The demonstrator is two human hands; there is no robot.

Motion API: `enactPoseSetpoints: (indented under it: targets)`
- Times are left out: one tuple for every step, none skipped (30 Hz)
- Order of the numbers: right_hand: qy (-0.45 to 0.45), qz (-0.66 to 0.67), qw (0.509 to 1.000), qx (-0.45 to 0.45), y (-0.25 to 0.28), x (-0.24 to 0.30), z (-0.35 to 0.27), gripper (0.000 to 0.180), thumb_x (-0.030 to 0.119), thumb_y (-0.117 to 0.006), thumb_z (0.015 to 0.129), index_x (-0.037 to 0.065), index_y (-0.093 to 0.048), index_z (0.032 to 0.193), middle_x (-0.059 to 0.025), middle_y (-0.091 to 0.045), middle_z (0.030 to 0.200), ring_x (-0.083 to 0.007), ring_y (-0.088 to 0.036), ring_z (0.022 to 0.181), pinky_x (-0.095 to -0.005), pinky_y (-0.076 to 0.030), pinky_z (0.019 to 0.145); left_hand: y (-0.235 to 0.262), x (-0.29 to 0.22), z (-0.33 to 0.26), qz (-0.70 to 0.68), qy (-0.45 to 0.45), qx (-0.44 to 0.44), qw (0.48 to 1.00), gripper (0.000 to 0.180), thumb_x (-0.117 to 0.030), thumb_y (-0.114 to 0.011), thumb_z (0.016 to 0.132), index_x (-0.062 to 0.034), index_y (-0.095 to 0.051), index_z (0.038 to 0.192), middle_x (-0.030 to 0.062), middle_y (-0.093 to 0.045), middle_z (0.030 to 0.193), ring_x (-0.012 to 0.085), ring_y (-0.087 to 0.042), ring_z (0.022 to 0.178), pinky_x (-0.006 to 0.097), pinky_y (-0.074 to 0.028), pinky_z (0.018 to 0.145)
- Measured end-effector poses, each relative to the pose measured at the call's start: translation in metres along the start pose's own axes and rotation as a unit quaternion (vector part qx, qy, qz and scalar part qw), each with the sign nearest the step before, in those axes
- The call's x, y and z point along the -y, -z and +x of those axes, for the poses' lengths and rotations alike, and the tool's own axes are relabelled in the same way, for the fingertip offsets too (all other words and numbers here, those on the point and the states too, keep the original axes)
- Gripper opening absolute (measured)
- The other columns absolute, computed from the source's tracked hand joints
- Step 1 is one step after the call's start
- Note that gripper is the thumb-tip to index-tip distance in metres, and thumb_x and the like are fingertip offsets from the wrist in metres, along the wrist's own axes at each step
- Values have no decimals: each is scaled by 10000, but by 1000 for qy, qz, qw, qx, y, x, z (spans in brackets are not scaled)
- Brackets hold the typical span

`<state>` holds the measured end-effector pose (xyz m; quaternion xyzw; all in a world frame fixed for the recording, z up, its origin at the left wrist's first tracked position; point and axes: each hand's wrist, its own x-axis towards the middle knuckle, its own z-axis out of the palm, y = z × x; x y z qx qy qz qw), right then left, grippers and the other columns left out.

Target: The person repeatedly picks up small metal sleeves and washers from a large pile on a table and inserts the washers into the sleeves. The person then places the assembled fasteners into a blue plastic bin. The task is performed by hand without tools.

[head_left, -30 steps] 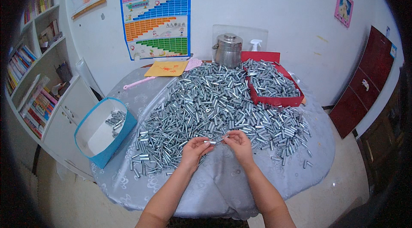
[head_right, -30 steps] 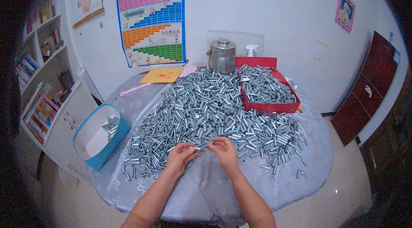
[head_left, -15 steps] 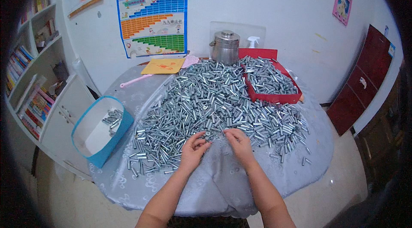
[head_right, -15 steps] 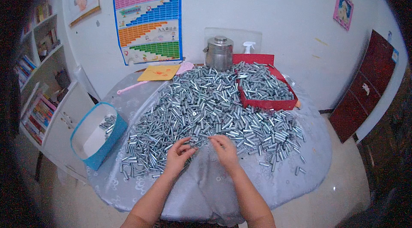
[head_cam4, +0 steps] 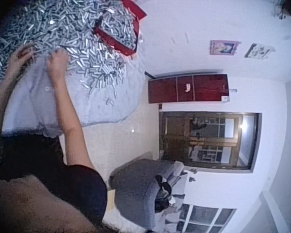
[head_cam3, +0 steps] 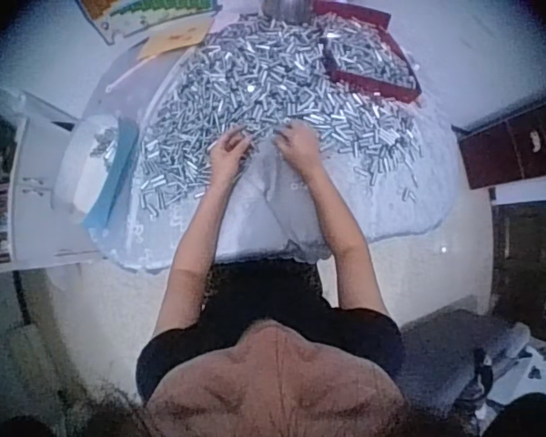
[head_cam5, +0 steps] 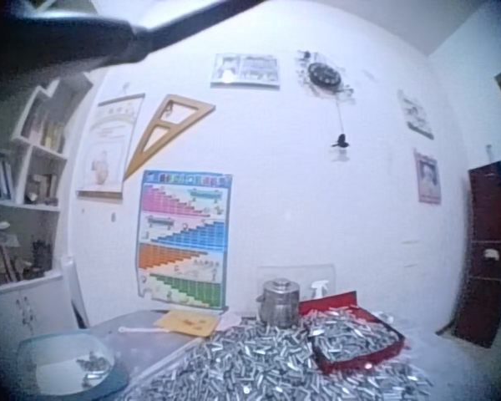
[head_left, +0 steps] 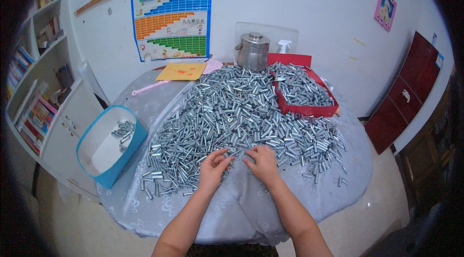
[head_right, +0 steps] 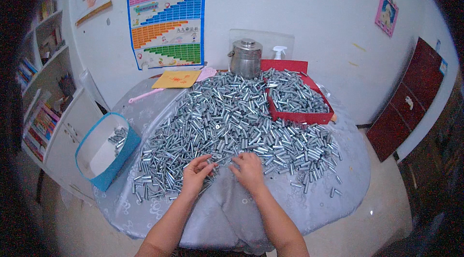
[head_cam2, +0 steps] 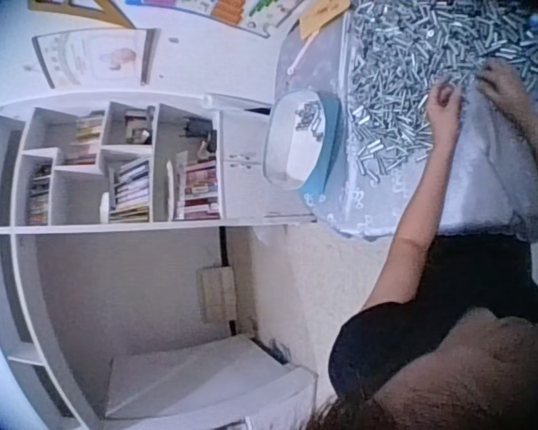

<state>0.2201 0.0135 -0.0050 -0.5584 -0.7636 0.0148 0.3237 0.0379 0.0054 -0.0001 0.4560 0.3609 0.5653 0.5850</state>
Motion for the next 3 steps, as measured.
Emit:
enactPoseSetpoints:
  targets:
    - [-1,0,1000,5,-1,0,0,227,233,-644,700,110,-654,890,-66,-566,862,-247,-499,868,-370,-380,770,0,0,0,2,0,1,1000,299,-36,-592,796,-11,-536,1088,68,-634,848,74,-554,702,193,-437,611]
    - [-1,0,1000,9,-2,0,0,231,235,-645,699,109,-654,893,-68,-567,862,-246,-498,869,-369,-379,774,0,1,0,4,-1,1,1000,302,-37,-590,798,-12,-533,1094,69,-634,851,77,-555,706,194,-437,613]
    - [-3,7,1000,21,-1,2,1,264,249,-651,693,90,-650,903,-67,-564,878,-247,-497,869,-371,-374,781,1,2,0,6,-1,2,1000,306,-38,-588,800,-14,-530,1099,71,-634,854,79,-557,710,194,-438,614]
